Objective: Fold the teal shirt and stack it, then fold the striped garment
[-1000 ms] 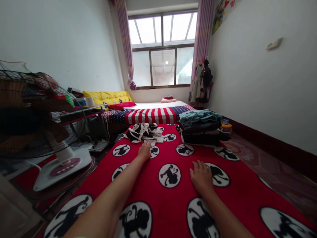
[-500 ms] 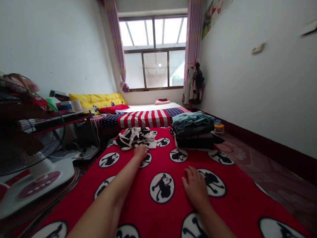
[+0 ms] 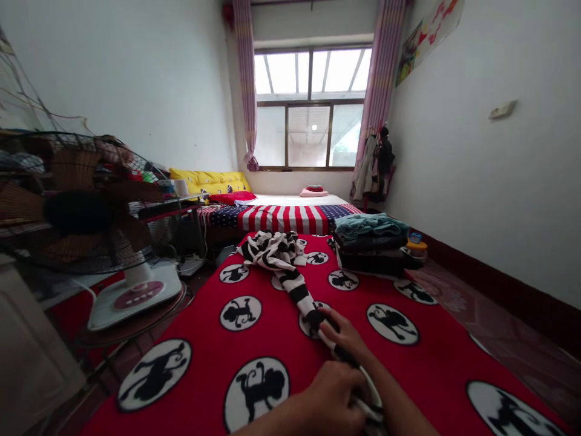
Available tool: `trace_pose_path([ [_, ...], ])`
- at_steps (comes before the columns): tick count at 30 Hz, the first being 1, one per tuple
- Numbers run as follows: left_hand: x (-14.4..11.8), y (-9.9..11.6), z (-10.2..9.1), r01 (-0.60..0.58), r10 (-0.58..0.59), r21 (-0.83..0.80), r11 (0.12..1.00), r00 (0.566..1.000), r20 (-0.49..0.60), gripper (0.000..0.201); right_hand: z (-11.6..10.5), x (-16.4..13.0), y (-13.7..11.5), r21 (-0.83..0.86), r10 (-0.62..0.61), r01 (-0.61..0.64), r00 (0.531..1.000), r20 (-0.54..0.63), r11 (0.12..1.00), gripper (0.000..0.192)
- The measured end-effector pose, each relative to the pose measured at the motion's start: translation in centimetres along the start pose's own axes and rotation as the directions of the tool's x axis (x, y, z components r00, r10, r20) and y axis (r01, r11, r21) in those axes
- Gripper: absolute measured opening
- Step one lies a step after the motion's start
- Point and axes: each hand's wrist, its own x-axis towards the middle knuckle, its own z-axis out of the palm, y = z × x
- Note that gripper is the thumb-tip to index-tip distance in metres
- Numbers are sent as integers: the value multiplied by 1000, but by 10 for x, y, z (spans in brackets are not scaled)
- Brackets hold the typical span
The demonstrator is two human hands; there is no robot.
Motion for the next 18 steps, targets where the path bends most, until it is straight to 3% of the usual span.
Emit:
trace_pose_path([
  [2,-1,-5,-12,-7,14,-217,976,999,32,32,5,-2,-2,58,-11,8,999,44,998,59],
  [3,1,-10,-24,-2,1,-281,960,1000,-3,30,6,-2,-1,90,-13,9,999,46,996,57],
  [5,6,-23,-54,10,-73,-275,961,972,-221,23,5,-1,1,152,-16,9,999,43,988,49],
  [6,7,-32,-70,27,-110,-216,976,917,-384,21,4,-1,1,176,-9,2,999,37,984,45],
  [8,8,-53,-102,120,-140,-76,990,729,-670,18,3,0,1,192,19,-22,1000,21,981,39],
  [11,2,-88,-137,227,-198,-86,970,539,-819,20,3,-3,-2,148,70,-69,998,-2,987,36],
  [14,-5,-111,-147,274,-242,-128,953,439,-865,23,0,-15,-8,41,109,-108,994,-17,993,29],
  [16,-7,-115,-145,272,-232,-124,954,413,-881,25,-12,-27,-13,-62,103,-103,995,-3,993,24],
  [18,-7,-116,-141,263,-214,-115,958,387,-897,26,-38,-41,-19,-186,71,-62,997,44,981,20],
])
